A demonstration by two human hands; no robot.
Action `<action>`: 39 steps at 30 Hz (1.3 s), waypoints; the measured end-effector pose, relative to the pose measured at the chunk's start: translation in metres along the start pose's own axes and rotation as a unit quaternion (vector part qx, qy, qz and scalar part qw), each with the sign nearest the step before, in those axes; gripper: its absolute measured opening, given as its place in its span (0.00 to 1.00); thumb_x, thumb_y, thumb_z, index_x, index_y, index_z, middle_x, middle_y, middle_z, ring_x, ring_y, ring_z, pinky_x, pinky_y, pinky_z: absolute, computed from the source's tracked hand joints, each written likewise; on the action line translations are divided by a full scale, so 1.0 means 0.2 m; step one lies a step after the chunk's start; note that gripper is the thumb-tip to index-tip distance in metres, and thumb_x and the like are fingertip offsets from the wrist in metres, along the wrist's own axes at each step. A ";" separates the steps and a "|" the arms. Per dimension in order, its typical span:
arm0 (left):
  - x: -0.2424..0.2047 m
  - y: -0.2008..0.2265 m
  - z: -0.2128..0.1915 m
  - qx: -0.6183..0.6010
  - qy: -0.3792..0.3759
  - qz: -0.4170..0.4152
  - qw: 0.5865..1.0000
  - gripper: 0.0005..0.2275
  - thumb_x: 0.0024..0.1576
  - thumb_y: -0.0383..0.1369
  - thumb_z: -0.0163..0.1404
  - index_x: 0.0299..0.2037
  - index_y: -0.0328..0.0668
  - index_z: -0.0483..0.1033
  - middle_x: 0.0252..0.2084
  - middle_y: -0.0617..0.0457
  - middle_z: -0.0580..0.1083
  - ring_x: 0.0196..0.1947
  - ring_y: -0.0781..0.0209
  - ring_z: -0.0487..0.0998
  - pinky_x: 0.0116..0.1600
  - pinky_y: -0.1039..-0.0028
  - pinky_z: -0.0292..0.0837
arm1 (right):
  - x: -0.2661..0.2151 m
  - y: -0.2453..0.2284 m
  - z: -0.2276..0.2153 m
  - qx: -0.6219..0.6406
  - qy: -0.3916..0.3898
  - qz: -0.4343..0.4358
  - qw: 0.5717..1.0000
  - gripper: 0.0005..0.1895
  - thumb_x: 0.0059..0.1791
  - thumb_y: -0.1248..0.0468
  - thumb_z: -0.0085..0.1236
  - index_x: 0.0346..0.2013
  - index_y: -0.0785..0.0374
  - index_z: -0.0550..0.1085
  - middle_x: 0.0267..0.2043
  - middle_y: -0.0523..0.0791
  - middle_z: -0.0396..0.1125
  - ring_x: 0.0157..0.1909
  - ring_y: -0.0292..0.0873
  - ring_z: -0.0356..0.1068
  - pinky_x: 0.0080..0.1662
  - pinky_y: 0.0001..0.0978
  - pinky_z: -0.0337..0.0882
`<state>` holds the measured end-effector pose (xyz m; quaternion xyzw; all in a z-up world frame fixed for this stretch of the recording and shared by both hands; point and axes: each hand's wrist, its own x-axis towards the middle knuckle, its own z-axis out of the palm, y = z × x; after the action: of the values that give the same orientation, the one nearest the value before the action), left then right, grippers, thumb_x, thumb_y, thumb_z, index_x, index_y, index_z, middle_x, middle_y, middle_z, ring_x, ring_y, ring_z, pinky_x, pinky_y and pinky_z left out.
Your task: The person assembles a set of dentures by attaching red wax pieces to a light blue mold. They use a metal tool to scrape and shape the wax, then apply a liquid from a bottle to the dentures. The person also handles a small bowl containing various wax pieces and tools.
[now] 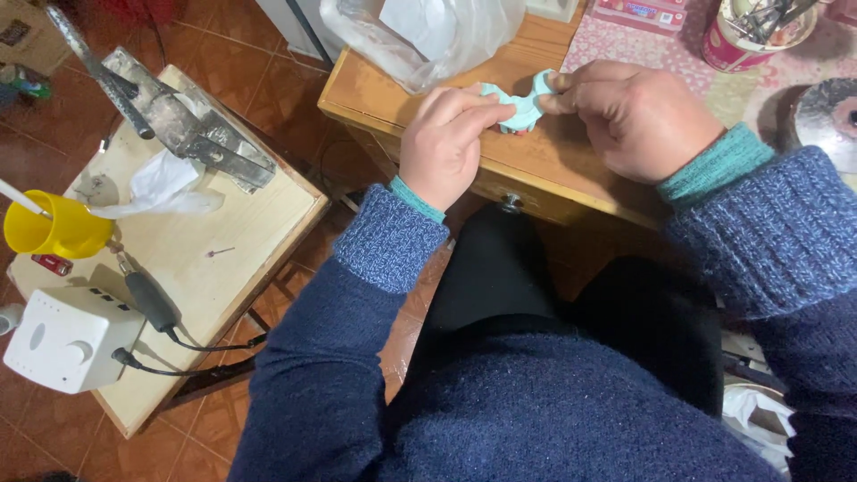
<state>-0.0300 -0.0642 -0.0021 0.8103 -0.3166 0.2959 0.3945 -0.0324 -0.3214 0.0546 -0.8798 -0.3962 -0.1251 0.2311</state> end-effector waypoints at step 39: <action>0.02 0.06 0.04 0.017 0.025 0.000 1.000 0.15 0.55 0.15 0.54 0.45 0.47 0.82 0.39 0.52 0.71 0.45 0.52 0.78 0.65 0.59 0.77 | 0.01 0.06 0.02 0.058 0.031 0.024 0.998 0.27 0.41 0.81 0.51 0.52 0.61 0.80 0.54 0.50 0.74 0.54 0.55 0.72 0.57 0.43 0.71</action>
<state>-0.0349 -0.0776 0.0018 0.8095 -0.3018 0.3212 0.3879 -0.0222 -0.3254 0.0471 -0.8699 -0.3739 -0.1234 0.2970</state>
